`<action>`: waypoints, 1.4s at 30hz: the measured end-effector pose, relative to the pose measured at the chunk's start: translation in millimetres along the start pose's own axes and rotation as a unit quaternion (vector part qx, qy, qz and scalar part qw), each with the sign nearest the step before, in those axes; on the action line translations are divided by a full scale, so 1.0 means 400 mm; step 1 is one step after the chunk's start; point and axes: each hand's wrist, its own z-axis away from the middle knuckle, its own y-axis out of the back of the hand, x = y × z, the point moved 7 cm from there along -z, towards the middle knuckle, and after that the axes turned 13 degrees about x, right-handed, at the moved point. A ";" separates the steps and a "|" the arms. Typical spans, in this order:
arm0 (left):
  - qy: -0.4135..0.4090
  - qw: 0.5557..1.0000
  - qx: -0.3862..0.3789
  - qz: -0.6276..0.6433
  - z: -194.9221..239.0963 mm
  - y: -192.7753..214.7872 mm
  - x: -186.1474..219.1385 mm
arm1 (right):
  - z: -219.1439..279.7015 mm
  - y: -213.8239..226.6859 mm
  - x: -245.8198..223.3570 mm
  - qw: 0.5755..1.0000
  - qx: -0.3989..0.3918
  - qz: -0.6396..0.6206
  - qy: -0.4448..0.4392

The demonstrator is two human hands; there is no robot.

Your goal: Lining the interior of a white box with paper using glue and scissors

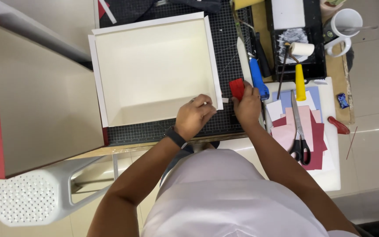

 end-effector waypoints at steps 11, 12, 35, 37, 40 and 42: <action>0.117 0.984 -0.109 0.075 -0.009 -0.037 -0.028 | 0.017 0.358 -0.215 0.954 0.023 -0.285 -0.085; 0.124 0.981 -0.127 0.083 -0.004 -0.042 -0.033 | 0.040 0.354 -0.232 0.963 0.022 -0.267 -0.035; 0.380 0.887 -0.084 0.249 -0.201 -0.011 -0.009 | 0.034 0.266 -0.057 0.917 0.000 -0.375 -0.136; 0.270 0.952 -0.141 -0.011 -0.228 -0.112 -0.042 | 0.022 0.259 -0.065 0.913 -0.004 -0.374 -0.162; 0.303 0.944 -0.087 0.101 -0.225 -0.094 -0.052 | 0.009 0.257 -0.084 0.926 -0.014 -0.352 -0.138; 0.340 0.925 -0.043 0.166 -0.170 -0.141 -0.135 | -0.007 0.269 -0.112 0.924 -0.016 -0.360 -0.130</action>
